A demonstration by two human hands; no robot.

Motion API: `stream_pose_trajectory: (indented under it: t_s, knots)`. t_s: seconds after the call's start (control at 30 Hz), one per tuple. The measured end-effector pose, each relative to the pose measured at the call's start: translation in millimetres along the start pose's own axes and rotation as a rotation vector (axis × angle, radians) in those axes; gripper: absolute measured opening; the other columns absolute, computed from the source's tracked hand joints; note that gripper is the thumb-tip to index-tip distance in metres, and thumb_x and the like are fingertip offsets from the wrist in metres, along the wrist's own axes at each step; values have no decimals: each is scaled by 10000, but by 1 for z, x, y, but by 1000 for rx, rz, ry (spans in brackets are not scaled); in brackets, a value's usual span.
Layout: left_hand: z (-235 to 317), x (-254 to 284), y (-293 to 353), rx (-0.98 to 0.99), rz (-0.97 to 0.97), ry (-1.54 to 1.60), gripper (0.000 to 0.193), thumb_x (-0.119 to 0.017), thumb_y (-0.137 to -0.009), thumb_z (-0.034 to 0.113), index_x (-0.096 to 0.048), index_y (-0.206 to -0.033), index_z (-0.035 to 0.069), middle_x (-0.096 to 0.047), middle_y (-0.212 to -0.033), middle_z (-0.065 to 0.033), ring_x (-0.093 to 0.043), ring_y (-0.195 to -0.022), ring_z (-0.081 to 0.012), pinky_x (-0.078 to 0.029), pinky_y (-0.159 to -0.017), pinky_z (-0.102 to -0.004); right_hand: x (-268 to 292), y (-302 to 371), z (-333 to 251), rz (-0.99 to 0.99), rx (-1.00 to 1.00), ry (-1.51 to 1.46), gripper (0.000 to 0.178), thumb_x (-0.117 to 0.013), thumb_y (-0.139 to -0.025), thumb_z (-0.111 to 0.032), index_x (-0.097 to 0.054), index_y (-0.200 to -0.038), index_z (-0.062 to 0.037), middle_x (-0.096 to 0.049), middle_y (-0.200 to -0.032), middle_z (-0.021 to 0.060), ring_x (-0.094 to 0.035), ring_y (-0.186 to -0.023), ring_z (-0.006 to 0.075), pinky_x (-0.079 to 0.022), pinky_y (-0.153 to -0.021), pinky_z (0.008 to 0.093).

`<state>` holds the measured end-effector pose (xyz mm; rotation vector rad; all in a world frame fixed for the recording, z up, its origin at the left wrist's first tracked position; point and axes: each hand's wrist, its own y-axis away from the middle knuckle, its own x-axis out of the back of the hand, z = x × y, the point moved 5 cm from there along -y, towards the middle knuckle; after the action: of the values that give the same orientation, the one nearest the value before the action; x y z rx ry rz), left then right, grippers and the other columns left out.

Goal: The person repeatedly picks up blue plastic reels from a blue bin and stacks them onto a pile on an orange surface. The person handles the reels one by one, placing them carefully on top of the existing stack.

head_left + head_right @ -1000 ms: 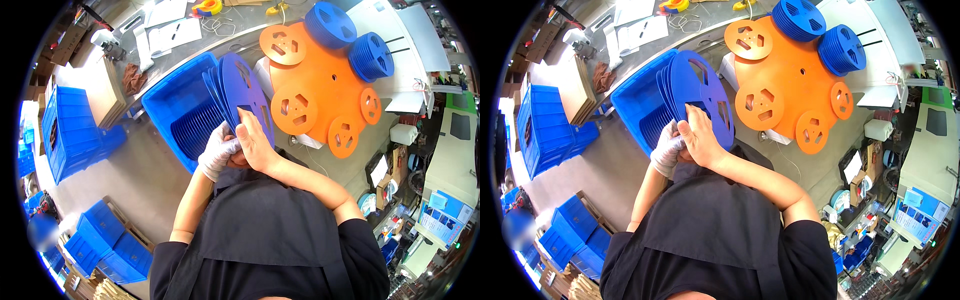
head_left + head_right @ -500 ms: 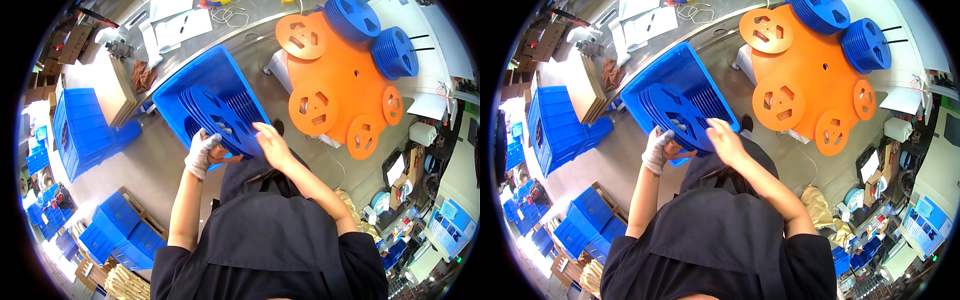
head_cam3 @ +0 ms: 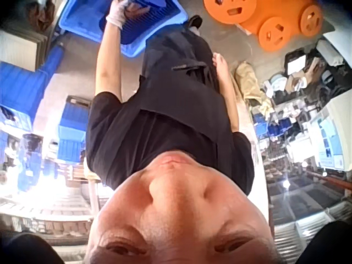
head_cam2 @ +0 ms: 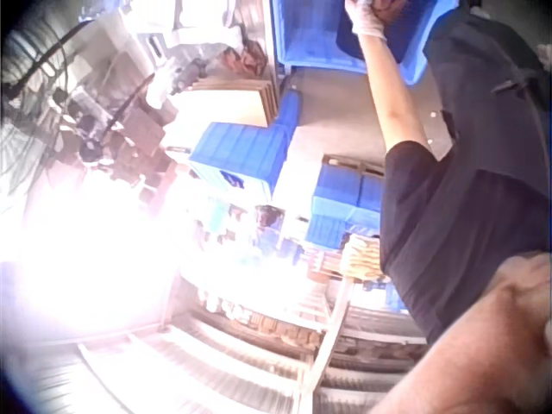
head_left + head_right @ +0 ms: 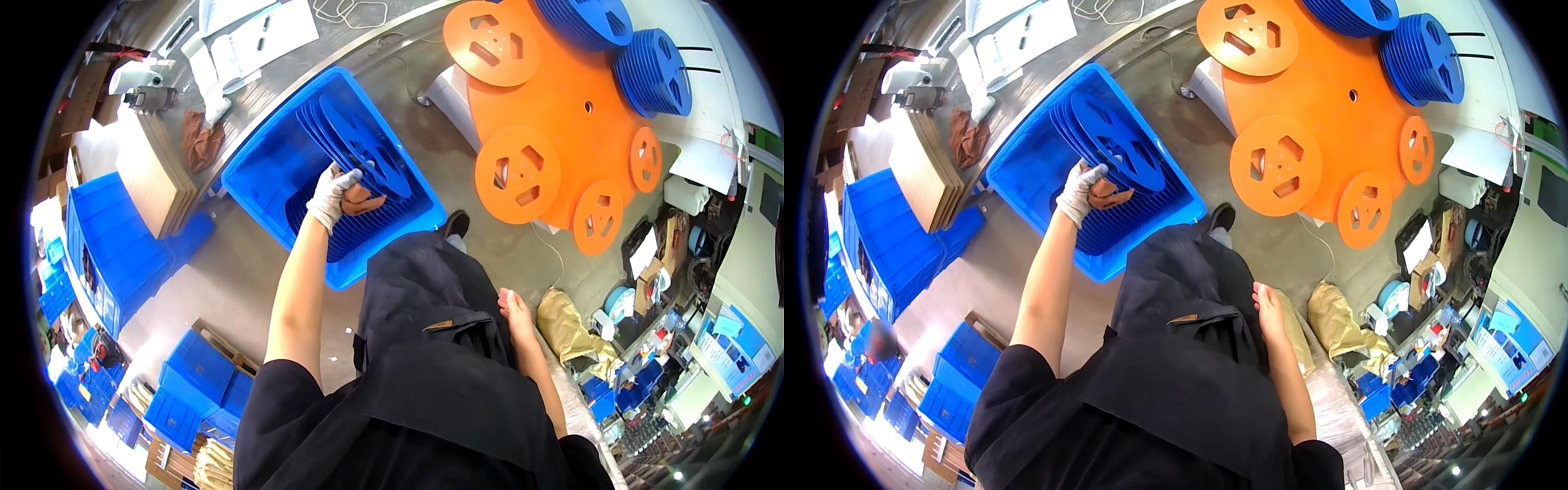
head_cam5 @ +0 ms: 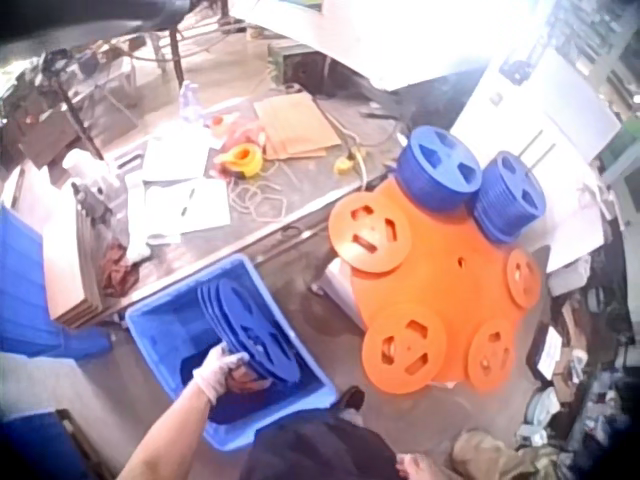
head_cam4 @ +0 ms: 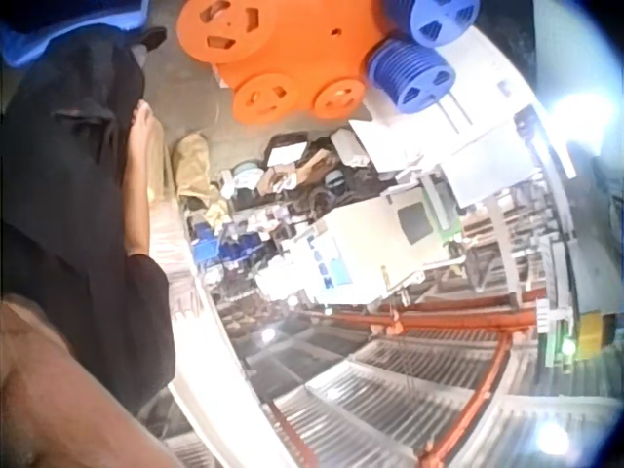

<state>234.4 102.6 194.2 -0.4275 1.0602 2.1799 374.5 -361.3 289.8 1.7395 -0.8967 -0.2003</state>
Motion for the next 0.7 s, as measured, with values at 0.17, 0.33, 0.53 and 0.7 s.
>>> stream_pose_trajectory:
  t_s: [0.17, 0.33, 0.53, 0.7]
  knots:
    - [-6, 16, -33, 24, -38, -62, 356, -719, -789, 108, -590, -1109, 19, -663, -1078, -98, -615, -974, -189, -484, -920, -352, -4, -2, 1, -18, 50, 21, 482, -482, -981, -411, -554, -1265, -28, -597, -1223, 70, -562, -1085, 165, -434, -900, 289]
    - [-4, 12, -44, 44, -40, -49, 422, -735, -787, 148, -580, -1152, 4, -658, -1111, -114, -623, -1011, -221, -480, -950, -379, -5, -10, 5, -24, 50, 34, 459, -479, -988, -382, -563, -1254, -19, -615, -1192, 74, -577, -1065, 154, -444, -873, 271]
    - [5, 12, -46, 39, -77, -66, 376, -717, -796, 121, -598, -1139, 21, -670, -1111, -108, -614, -1000, -182, -450, -936, -327, -5, -7, 9, -18, 18, -19, 458, -467, -994, -366, -533, -1277, -12, -581, -1243, 99, -562, -1105, 188, -435, -902, 303]
    - [6, 7, -52, 44, -17, -75, 324, -706, -814, 116, -611, -1112, 30, -675, -1064, -79, -624, -941, -165, -480, -883, -309, -1, -7, 20, -54, -9, -17, 512, -443, -997, -397, -488, -1312, 3, -528, -1322, 150, -532, -1182, 255, -423, -958, 359]
